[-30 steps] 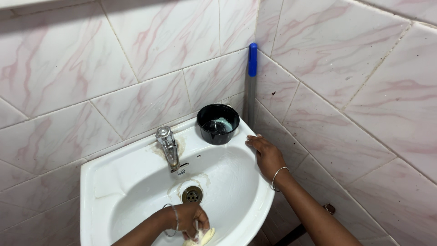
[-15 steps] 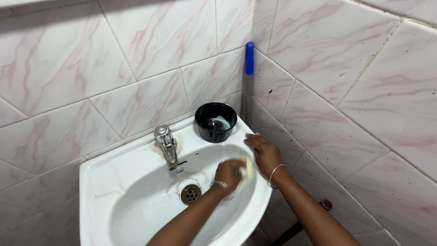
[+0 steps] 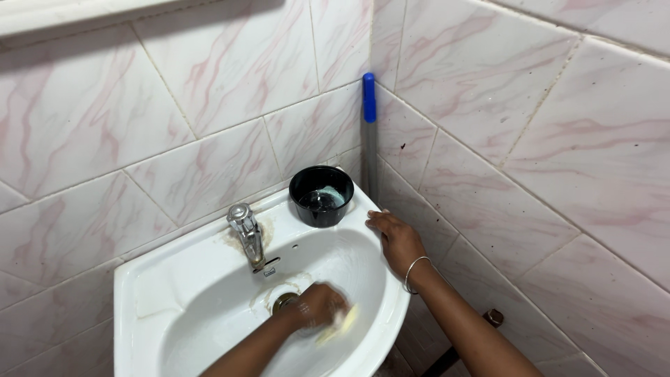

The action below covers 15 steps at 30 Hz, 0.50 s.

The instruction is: The person scrubs the interior of a white bathroom sink using a yellow sponge. They wipe the basin, the drain area, and the faucet base repeatedly. The person turns the tap on briefly to rinse the sponge and the sink surface before continuing to scrub the basin.

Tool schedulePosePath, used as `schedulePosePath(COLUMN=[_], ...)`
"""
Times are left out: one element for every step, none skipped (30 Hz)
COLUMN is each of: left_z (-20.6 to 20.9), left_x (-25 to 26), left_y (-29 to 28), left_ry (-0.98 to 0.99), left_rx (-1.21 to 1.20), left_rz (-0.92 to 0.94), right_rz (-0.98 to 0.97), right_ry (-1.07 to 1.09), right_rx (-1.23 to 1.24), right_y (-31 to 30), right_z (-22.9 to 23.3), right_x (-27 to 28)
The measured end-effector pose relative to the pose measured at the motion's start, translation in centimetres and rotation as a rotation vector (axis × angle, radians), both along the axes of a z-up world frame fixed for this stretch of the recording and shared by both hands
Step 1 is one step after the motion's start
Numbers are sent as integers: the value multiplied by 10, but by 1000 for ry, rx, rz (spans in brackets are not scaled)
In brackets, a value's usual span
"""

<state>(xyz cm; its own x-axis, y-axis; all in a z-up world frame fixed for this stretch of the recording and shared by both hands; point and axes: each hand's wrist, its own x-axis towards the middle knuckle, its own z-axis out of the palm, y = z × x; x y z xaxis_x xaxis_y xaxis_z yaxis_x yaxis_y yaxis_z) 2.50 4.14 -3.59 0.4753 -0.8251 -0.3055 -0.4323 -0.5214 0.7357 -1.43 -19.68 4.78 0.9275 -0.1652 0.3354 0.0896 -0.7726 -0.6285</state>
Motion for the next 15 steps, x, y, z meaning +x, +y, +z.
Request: schedulePosePath(left_z=[3,8,13,15,14,11,7,1,-4,-8,-10,-10,-7,-3,5], left_x=[3,9,12,11,8,6,4,3,3,0,-1,-1,-1,-2,6], left_y=[-27,-49,-62,-71,-75,-75,-67,-53,-37,-14,16,49,79,107,127], left_ry=[-47,-119,-193,-199,-201,-205,-272,-338,-403,-270,-136,-67,72,106,114], left_rx=[38,-25,-89,-233,-370,-508,-461,-412,-365,-119,124,274,380,420,475], left_rz=[99,165,238,308,382,454,370,284,198,120,44,-68,-20,-30,-100], right_rz=[-4,-15,-19,-23,-19,-14,-13,12,38,63,72,82,89,100,106], right_ry=[3,11,18,25,7,-11,-28,-35,-43,-51,-22,7,39,60,79], right_rx=[0,-11,-22,-33,-84,-134,-186,-185,-185,-185,-187,-188,-188,-176,-165], right_y=[0,-1,0,1,3,2,2,3,4,5,6,7,8,9,8], right_z=[0,-1,0,0,0,-1,-2,-4,-5,-5,-4,-2,-1,1,3], right_x=[-1,-3,-3,-2,-2,-3,-4,-6,-7,-9,-10,-12,-15,-16,-15])
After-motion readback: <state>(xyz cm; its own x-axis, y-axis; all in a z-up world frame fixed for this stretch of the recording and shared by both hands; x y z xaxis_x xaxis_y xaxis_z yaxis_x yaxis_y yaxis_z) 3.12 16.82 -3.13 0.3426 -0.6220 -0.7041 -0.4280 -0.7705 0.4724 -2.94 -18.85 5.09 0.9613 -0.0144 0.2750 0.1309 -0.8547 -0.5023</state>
